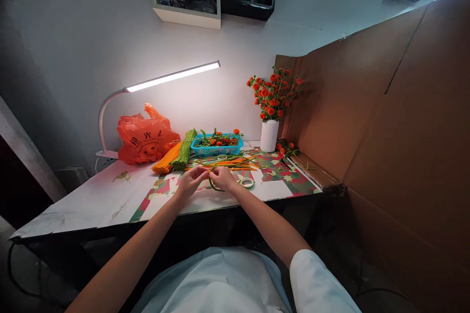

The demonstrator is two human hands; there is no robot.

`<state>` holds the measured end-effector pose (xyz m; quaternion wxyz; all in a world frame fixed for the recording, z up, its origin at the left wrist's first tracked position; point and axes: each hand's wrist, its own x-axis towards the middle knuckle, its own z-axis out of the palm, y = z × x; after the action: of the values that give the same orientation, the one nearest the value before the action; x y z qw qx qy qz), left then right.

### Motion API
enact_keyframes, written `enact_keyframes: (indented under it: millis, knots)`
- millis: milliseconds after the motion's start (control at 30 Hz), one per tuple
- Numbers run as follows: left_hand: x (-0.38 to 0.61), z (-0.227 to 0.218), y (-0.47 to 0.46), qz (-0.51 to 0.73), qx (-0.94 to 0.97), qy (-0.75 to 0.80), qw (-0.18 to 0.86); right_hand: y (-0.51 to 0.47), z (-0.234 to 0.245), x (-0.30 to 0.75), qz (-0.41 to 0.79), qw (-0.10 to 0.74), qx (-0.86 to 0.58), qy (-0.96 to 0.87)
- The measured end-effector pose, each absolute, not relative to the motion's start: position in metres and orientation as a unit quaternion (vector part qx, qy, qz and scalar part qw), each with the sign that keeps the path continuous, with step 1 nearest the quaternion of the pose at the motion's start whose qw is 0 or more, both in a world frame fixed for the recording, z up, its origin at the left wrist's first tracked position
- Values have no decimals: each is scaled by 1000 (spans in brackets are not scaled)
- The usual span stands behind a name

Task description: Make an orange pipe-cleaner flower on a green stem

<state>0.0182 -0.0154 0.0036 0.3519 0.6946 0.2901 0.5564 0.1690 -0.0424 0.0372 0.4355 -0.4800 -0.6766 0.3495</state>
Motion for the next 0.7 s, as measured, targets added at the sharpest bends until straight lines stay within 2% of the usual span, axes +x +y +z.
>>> enact_keyframes:
  millis: [67,133,367,700]
  knots:
    - [17,4,-14,547,686,298,376,-45,38,170,247,428,-470,-731]
    - [16,4,-14,541,673,312,396,-48,39,171,210,425,-458,-752]
    - [16,7,-18,522,633,350,452,-55,29,171,215,440,-441,-752]
    - [18,2,-14,529,635,366,428,-53,7,164,163,465,-472,-731]
